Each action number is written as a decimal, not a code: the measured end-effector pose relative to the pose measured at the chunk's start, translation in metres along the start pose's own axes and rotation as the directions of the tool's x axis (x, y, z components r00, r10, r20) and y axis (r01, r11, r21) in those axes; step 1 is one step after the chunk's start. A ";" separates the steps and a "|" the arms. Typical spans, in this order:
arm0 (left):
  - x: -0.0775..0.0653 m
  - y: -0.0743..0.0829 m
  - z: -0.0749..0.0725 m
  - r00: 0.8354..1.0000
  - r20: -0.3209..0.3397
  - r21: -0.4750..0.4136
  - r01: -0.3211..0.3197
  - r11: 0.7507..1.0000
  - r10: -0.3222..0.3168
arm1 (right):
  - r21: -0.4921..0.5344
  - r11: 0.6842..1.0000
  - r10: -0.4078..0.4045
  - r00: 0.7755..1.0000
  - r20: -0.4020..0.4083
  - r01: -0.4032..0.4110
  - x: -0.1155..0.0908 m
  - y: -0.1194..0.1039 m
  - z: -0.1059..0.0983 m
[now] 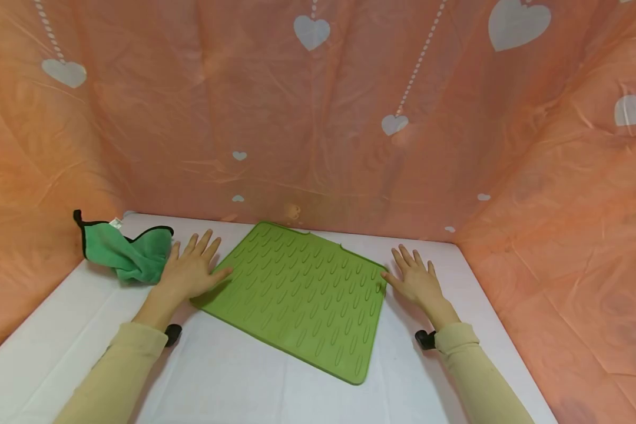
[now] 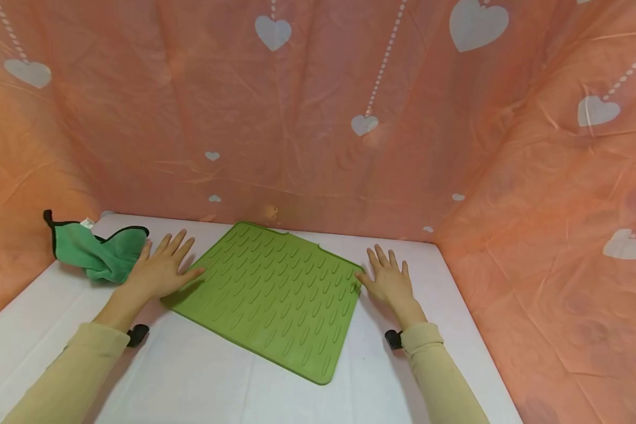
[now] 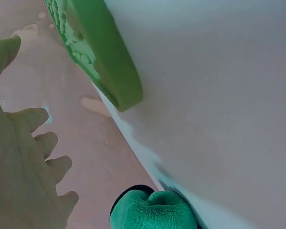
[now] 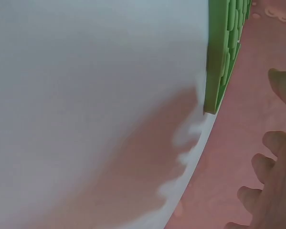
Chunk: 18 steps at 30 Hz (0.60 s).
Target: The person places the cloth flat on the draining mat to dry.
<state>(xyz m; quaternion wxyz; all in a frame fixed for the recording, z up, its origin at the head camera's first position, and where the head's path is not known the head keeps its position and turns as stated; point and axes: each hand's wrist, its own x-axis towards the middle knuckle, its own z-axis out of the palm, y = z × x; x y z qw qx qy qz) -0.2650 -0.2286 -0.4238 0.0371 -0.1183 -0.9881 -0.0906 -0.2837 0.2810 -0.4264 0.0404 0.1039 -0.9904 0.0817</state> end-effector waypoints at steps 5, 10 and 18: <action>-0.005 0.000 0.000 1.000 -0.007 0.004 -0.011 1.000 0.011 | -0.005 1.000 -0.012 1.000 -0.018 0.012 -0.005 -0.002 -0.001; -0.012 -0.001 0.000 1.000 -0.019 0.023 -0.018 1.000 0.019 | -0.015 1.000 -0.023 0.999 -0.032 0.022 -0.010 -0.003 0.000; -0.024 0.000 -0.002 0.998 -0.037 0.034 -0.046 0.998 0.047 | -0.020 0.999 -0.047 0.997 -0.053 0.046 -0.019 -0.004 0.002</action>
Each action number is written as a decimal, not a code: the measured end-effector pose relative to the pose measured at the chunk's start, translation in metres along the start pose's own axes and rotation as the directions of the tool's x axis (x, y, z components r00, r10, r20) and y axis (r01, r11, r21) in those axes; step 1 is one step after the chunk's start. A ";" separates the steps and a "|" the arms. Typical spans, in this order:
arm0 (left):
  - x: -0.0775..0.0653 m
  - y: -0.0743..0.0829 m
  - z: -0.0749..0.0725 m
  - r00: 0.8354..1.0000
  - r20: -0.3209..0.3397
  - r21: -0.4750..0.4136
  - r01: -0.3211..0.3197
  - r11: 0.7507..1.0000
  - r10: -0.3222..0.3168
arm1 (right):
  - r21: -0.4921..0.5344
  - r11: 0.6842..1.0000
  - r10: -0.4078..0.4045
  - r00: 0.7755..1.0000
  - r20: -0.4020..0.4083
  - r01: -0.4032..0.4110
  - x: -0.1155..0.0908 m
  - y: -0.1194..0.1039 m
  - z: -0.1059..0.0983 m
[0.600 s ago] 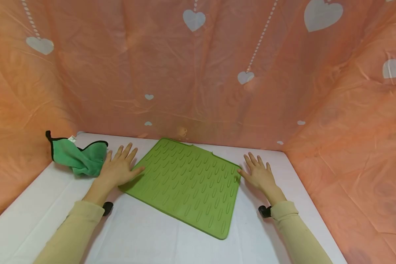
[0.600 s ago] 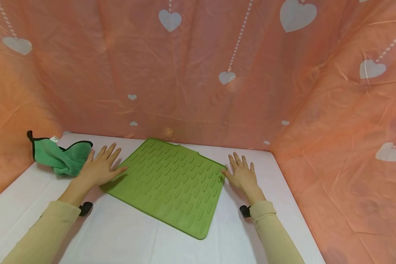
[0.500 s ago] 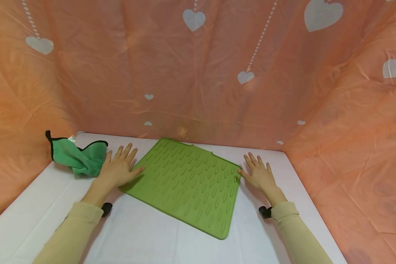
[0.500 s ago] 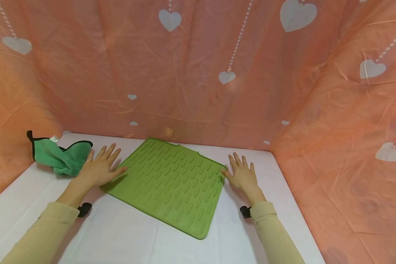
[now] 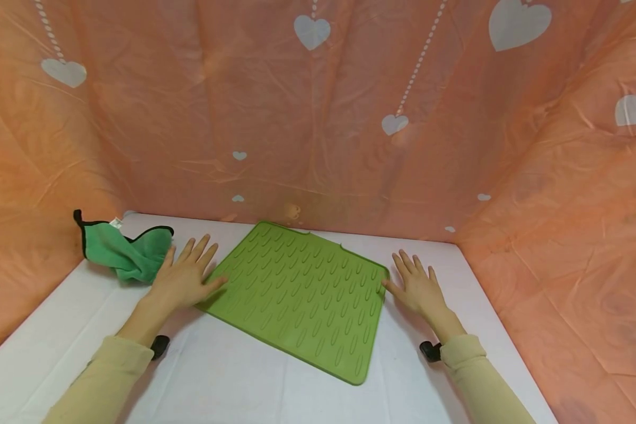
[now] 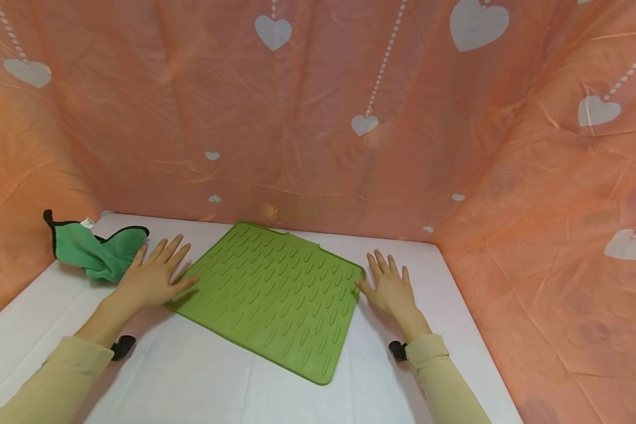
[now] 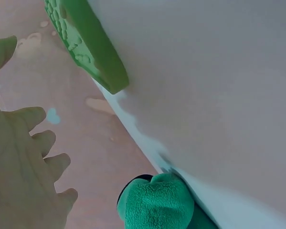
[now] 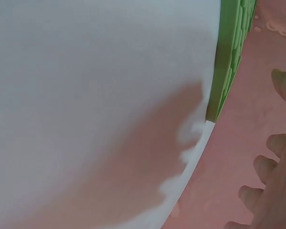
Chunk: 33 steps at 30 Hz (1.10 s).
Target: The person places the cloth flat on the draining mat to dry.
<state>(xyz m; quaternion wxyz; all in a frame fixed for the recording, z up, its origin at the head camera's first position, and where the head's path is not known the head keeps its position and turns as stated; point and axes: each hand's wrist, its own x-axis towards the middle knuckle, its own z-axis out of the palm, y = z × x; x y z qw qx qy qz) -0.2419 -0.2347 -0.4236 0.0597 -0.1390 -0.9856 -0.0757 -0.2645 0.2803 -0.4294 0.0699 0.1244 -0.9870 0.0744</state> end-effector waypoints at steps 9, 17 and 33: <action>-0.014 -0.002 0.004 0.998 -0.028 0.043 -0.054 0.998 0.055 | -0.007 1.000 -0.022 1.000 -0.009 0.022 -0.013 -0.005 -0.001; -0.029 -0.008 0.005 0.993 -0.060 0.088 -0.100 0.991 0.105 | -0.031 0.995 -0.090 0.996 0.002 0.090 -0.029 -0.014 0.002; -0.037 -0.068 -0.019 0.997 -0.073 0.039 -0.027 0.999 0.030 | 0.021 0.979 -0.204 0.968 0.146 0.204 -0.063 -0.024 0.014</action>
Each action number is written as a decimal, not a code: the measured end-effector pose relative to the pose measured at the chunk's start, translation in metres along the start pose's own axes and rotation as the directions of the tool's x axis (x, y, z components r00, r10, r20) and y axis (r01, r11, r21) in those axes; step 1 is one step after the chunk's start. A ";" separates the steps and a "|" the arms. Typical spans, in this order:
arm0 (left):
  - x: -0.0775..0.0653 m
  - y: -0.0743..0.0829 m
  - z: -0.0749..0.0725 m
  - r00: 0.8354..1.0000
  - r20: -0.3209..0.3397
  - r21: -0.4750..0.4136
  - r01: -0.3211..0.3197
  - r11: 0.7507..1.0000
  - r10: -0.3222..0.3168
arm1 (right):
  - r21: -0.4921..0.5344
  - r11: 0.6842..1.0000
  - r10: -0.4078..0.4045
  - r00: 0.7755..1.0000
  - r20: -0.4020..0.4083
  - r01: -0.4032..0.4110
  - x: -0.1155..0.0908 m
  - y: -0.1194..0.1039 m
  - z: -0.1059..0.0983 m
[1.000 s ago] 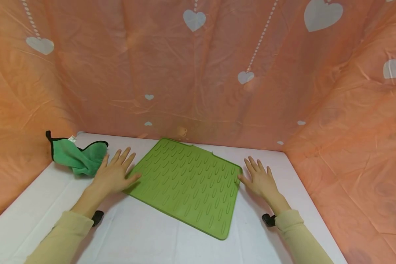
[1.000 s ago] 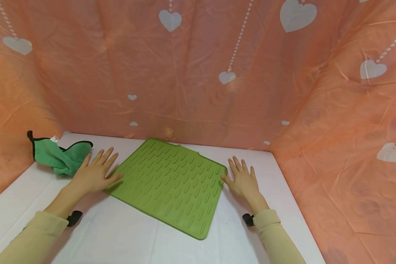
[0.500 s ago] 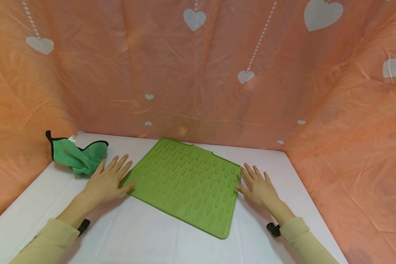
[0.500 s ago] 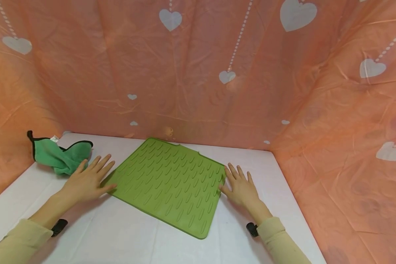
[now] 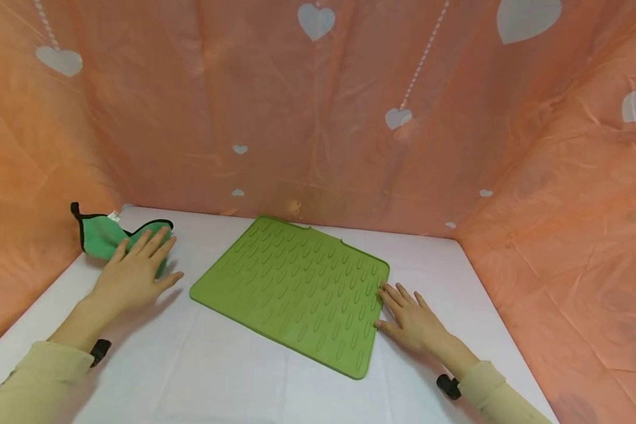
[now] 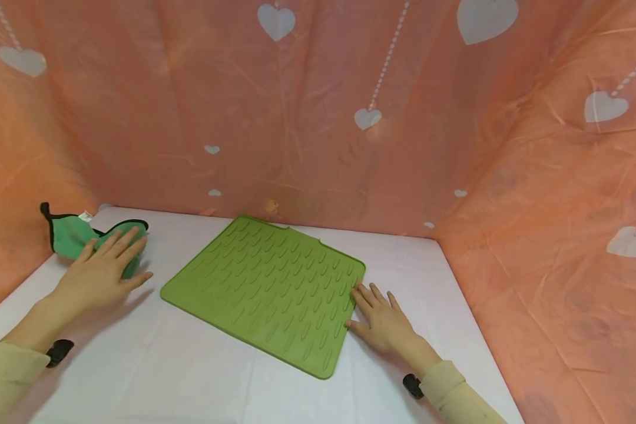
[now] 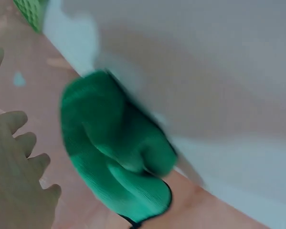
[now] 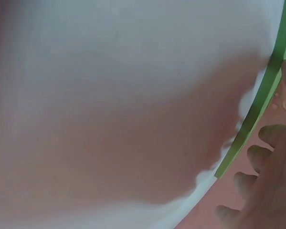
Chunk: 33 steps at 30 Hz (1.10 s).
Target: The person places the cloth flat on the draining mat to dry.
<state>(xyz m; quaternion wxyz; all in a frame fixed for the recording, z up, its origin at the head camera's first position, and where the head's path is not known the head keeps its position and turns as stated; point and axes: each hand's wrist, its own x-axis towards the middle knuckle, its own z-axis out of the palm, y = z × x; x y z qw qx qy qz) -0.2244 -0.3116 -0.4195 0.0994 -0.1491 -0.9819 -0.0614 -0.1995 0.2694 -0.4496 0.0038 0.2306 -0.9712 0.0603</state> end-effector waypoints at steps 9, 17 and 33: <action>0.010 -0.042 -0.006 0.999 0.015 0.007 -0.047 0.999 0.047 | 0.031 0.994 -0.102 0.994 0.038 0.100 -0.005 -0.009 0.000; 0.018 -0.060 0.000 0.995 0.071 -0.016 -0.072 0.997 0.073 | 0.038 0.982 -0.186 0.979 0.078 0.184 -0.006 -0.018 0.000; 0.032 -0.061 0.018 0.989 0.118 -0.015 -0.084 0.996 0.085 | 0.127 0.972 -0.218 0.964 0.154 0.200 -0.005 -0.021 0.002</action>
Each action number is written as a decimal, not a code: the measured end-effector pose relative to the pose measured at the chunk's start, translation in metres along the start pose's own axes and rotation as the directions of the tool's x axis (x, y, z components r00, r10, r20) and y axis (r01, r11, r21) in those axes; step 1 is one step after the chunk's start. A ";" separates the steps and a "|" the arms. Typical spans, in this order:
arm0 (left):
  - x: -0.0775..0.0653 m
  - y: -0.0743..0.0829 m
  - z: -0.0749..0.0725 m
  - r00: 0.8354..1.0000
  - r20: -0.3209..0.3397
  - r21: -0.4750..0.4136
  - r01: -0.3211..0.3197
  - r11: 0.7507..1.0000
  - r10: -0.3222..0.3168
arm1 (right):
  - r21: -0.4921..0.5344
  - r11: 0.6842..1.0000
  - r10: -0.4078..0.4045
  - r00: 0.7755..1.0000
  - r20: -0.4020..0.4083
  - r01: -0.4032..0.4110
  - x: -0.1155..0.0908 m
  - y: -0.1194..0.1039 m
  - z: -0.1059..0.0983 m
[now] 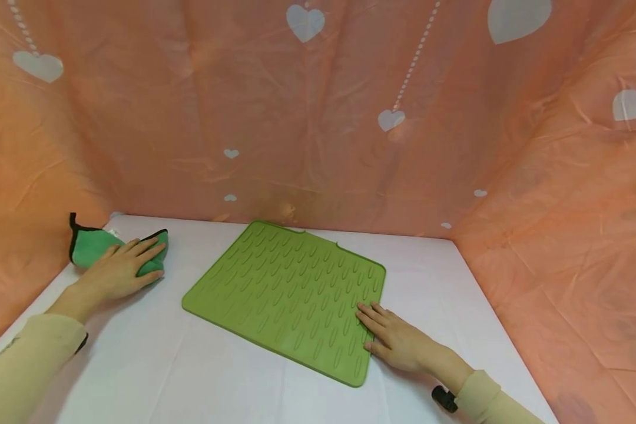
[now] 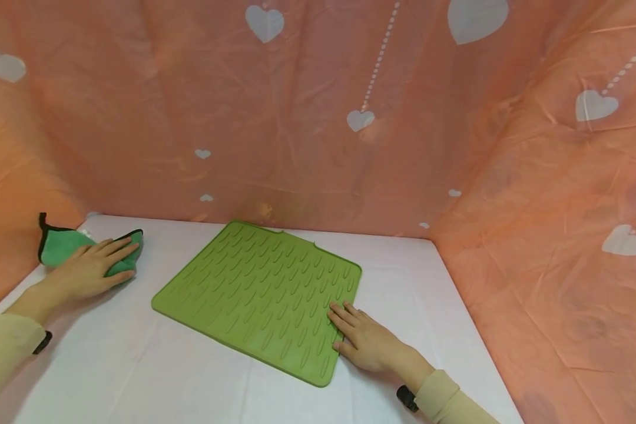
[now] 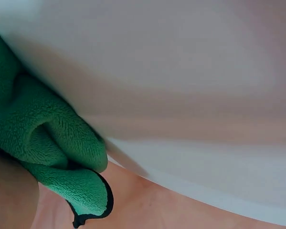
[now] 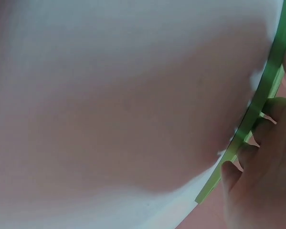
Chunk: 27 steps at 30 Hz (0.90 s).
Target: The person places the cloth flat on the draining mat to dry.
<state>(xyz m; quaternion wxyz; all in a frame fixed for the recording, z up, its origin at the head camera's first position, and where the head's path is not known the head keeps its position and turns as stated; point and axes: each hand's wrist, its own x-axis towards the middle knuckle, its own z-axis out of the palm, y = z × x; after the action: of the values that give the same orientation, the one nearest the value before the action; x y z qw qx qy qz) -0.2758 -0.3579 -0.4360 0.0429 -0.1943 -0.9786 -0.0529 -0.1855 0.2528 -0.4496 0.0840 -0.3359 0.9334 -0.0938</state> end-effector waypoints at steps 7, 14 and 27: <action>0.004 0.000 0.002 0.999 0.034 -0.011 0.008 1.000 -0.008 | -0.005 1.000 0.005 1.000 -0.006 -0.005 -0.001 0.000 0.000; 0.011 0.000 0.004 0.998 0.045 -0.045 0.038 0.998 -0.035 | -0.009 1.000 0.000 1.000 -0.022 0.000 0.000 0.000 0.001; 0.021 0.001 0.007 0.997 -0.066 -0.057 0.036 0.998 -0.040 | -0.017 1.000 -0.019 0.998 -0.057 0.018 0.000 0.001 0.002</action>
<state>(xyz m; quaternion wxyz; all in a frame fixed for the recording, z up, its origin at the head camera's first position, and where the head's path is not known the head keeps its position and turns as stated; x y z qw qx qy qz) -0.2948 -0.3479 -0.4410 0.0690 -0.1751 -0.9782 -0.0877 -0.1854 0.2539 -0.4522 0.0535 -0.3424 0.9331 -0.0964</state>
